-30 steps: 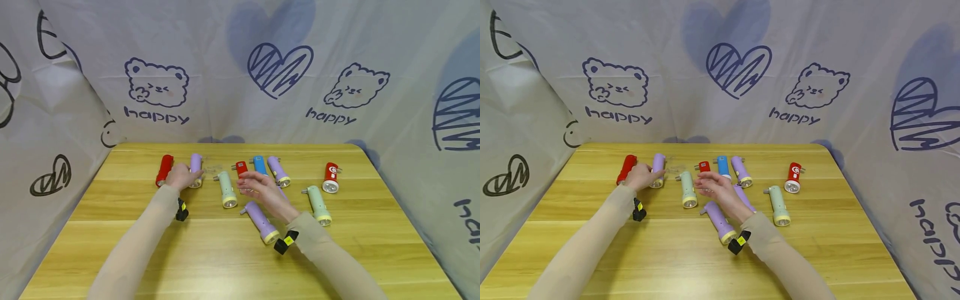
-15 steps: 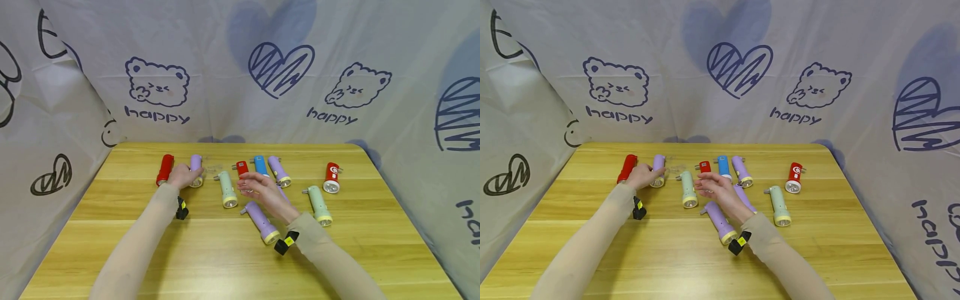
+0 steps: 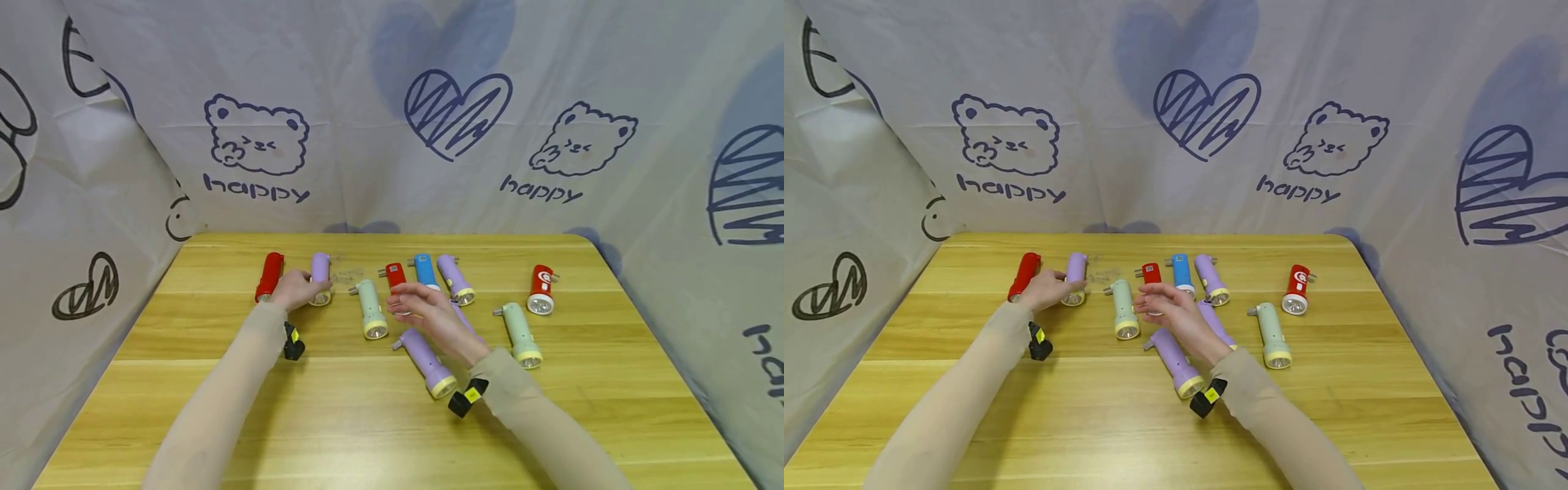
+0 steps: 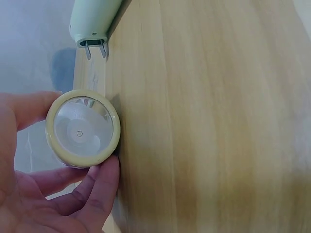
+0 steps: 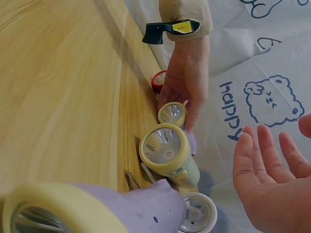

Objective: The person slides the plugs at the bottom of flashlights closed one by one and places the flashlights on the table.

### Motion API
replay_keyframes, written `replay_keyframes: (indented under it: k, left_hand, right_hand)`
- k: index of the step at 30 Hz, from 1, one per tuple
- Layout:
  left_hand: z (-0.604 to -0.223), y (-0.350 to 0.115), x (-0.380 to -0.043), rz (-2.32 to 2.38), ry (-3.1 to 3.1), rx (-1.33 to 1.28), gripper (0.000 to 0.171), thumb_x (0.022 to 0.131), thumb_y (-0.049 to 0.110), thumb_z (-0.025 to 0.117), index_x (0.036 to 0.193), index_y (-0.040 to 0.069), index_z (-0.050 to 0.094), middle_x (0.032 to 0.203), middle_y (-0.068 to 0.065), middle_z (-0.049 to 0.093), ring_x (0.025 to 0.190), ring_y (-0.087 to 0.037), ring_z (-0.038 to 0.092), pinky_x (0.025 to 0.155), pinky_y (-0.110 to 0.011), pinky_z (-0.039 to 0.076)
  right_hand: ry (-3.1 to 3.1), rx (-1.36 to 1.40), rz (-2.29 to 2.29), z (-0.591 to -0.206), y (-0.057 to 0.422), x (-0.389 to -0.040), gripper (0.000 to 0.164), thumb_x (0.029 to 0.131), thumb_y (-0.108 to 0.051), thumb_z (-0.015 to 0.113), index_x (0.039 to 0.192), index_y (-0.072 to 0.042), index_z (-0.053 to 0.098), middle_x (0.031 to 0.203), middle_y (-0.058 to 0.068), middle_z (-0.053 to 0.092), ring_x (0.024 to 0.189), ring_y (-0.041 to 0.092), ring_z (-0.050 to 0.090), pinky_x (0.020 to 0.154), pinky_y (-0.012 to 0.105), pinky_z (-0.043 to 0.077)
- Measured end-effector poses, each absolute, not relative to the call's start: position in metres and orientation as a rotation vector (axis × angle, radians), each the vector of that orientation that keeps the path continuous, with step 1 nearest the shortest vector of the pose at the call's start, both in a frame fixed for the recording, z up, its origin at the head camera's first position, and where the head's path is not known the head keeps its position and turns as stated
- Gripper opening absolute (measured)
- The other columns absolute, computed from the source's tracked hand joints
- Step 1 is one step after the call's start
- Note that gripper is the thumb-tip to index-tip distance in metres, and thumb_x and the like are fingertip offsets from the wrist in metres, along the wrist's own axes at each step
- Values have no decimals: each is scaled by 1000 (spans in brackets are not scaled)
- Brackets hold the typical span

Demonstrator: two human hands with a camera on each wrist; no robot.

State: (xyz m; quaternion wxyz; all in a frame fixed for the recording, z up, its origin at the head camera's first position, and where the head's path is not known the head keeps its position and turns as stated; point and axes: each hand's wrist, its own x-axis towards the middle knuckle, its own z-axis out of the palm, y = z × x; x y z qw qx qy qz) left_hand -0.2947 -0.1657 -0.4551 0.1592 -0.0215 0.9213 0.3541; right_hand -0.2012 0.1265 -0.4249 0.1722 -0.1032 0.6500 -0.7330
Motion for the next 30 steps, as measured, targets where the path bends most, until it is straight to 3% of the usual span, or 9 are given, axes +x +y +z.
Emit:
replay_keyframes:
  k: [6, 10, 19, 25, 30]
  left_hand:
    - [-456, -167, -296, 1002, 2620, -52, 71, 97, 48, 58, 143, -6, 50, 137, -26, 59, 98, -27, 54, 76, -30, 45]
    - [-457, -168, -298, 995, 2622, -38, 73, 97, 48, 58, 145, -5, 48, 141, -26, 56, 102, -27, 54, 80, -32, 47]
    - [-454, -163, -291, 964, 2659, -49, 73, 99, 50, 52, 142, -9, 47, 134, -27, 59, 101, -29, 55, 83, -37, 50]
    - [-451, -162, -285, 876, 2754, -9, 82, 100, 52, 48, 150, -11, 34, 149, -31, 47, 113, -37, 57, 96, -48, 53]
    - [-445, -160, -277, 846, 2899, 78, 74, 101, 44, 49, 151, -9, 35, 152, -32, 42, 132, -48, 49, 112, -59, 43]
  right_hand:
    - [1842, -300, -2076, -428, 126, -202, 35, 105, -16, 51, 134, 2, 52, 130, 22, 61, 111, 20, 65, 106, 38, 54]
    - [1845, -309, -2068, -428, 126, -202, 34, 105, -16, 50, 134, 1, 52, 128, 20, 63, 111, 18, 65, 108, 41, 53]
    - [1953, -324, -2030, -426, 123, -202, 39, 104, -12, 49, 138, 7, 47, 135, 31, 57, 117, 29, 63, 110, 50, 50]
    - [2211, -460, -1871, -427, 122, -202, 36, 104, -8, 51, 136, 6, 51, 132, 31, 59, 119, 39, 63, 105, 45, 54]
    - [2431, -561, -1643, -423, 117, -202, 34, 103, -10, 53, 135, 1, 55, 131, 23, 63, 117, 35, 64, 102, 42, 54]
